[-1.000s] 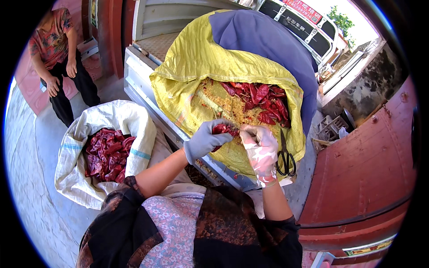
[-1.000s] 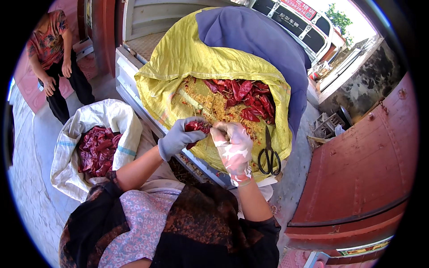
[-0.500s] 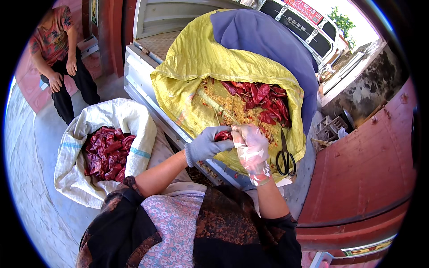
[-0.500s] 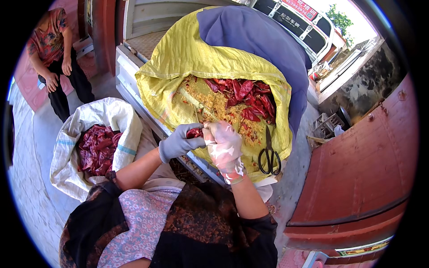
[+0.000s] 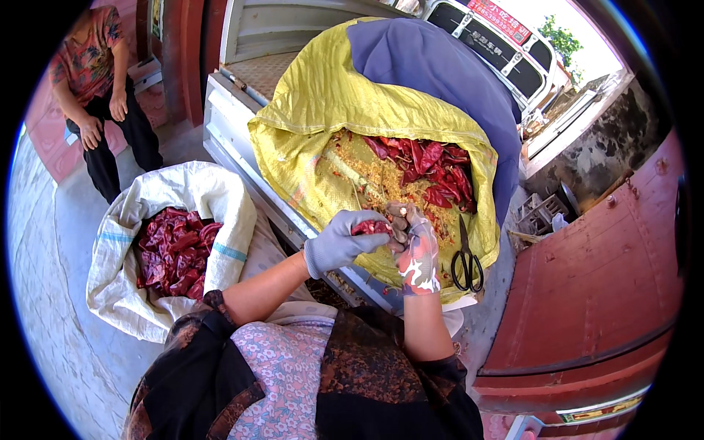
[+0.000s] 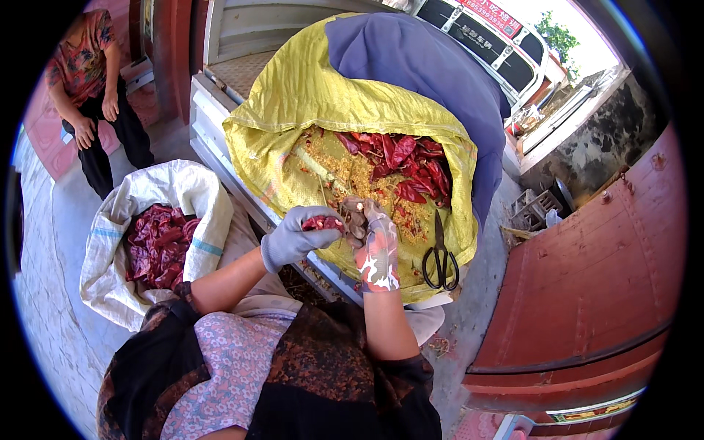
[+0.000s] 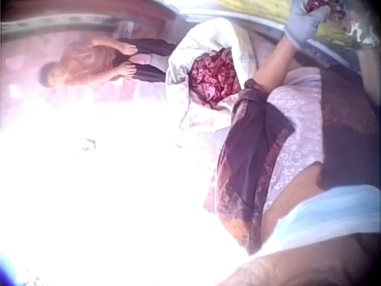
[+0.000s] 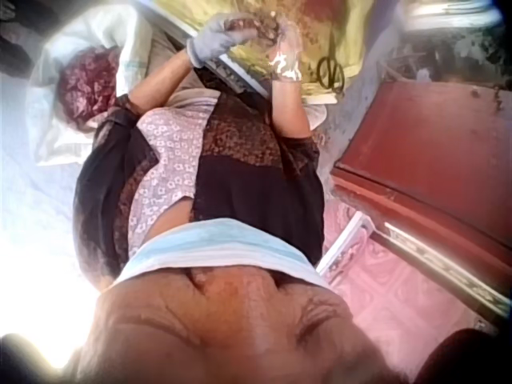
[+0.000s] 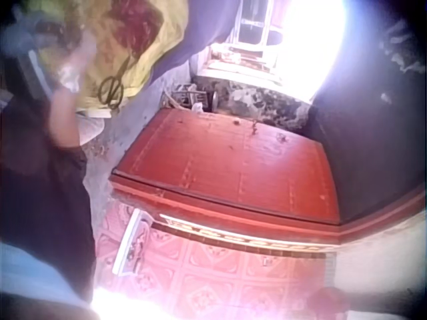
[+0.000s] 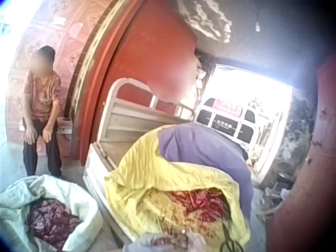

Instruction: The person picks up red peppers from a large yellow bag, trims the stems using scissors, and places the trimmed peppers into a white bag.

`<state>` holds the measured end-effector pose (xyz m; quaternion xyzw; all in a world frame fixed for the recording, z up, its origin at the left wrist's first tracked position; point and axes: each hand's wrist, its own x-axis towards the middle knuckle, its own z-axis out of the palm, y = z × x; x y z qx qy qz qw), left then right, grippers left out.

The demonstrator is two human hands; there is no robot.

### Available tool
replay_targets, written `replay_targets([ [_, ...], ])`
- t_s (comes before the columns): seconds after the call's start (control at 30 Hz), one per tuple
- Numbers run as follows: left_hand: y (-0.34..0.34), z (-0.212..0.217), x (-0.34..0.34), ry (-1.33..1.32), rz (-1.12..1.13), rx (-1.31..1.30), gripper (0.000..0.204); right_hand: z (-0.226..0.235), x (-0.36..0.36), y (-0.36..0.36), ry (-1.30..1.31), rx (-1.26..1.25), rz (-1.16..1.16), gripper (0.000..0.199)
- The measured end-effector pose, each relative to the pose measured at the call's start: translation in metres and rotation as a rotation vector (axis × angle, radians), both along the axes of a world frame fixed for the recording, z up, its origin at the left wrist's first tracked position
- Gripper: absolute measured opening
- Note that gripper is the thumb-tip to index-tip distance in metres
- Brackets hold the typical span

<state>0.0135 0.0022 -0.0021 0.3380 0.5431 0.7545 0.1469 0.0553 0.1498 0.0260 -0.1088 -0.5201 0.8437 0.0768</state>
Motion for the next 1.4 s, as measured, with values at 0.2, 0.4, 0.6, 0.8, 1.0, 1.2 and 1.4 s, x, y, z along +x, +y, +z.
replay_targets([
  [0.2,-0.047,-0.004,-0.034,-0.203,0.043,0.319,0.013,0.002,-0.001,0.038,0.054,0.823,0.136,0.027],
  [0.4,-0.194,-0.094,-0.095,-0.409,0.592,-0.022,0.018,-0.005,-0.034,0.119,0.316,1.714,-0.087,0.038],
  [0.6,-0.305,-0.175,-0.085,-0.148,1.013,-0.801,0.046,0.004,-0.064,0.129,-0.118,2.031,-0.045,0.047],
  [0.8,-0.275,-0.225,-0.046,-0.052,0.805,-1.366,0.076,-0.002,-0.066,0.133,-0.241,2.094,-0.046,0.047],
  [1.0,-0.254,-0.177,-0.072,0.124,0.929,-0.958,0.056,0.002,-0.056,0.152,0.143,1.857,-0.256,0.03],
  [1.2,-0.13,-0.053,-0.052,0.04,0.547,-0.322,0.06,0.005,-0.047,0.122,0.239,1.083,-0.149,0.022],
  [1.4,-0.028,-0.009,-0.011,0.081,0.031,-0.18,0.06,0.034,-0.007,0.021,0.205,0.578,0.1,0.028],
])
